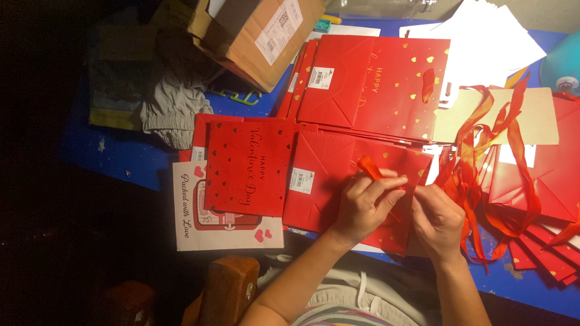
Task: The person threads red ribbons through the handle holes of red Valentine's Day gift bags and ties them into bows. They handle multiple bags one at a time, repeating the same threading and tying steps for each bag.
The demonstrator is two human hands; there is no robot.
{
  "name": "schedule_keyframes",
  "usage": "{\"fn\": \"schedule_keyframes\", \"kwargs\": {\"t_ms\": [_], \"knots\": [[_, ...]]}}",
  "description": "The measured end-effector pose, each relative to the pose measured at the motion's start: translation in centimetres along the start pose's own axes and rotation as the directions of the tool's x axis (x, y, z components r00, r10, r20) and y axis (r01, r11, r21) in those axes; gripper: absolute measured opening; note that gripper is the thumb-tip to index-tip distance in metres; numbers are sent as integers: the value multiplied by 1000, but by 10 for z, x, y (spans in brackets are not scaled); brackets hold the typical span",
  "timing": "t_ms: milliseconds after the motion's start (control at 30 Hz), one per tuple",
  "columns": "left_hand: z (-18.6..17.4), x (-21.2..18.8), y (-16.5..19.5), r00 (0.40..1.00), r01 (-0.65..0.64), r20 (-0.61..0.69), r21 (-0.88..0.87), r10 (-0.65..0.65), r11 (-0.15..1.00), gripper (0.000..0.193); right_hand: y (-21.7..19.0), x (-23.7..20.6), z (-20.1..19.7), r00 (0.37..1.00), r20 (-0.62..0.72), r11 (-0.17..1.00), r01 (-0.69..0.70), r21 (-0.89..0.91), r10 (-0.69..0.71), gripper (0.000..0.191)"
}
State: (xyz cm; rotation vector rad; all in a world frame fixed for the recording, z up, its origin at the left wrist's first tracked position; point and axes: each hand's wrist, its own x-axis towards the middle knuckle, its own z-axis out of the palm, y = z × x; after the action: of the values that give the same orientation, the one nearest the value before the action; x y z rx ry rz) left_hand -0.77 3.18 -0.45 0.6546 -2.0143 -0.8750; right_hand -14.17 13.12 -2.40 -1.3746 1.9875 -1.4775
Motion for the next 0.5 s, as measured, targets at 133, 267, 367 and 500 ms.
{"fn": "schedule_keyframes", "kwargs": {"t_ms": [133,267,367,500], "knots": [[5,-6,-8,999,33,-1,-5,-33,999,11,-2,1,-1,1000,2,1000,12,-1,-12,18],[5,-9,-10,979,188,-19,-288,-202,939,10,-3,0,0,1000,1,1000,-22,-2,22,18],[5,-6,-8,978,198,2,-304,-208,932,15,-1,0,0,1000,-15,1000,-22,8,22,19],[3,-1,-2,998,59,-2,-64,-59,996,22,5,-2,0,999,-8,999,-33,25,34,16]]}}
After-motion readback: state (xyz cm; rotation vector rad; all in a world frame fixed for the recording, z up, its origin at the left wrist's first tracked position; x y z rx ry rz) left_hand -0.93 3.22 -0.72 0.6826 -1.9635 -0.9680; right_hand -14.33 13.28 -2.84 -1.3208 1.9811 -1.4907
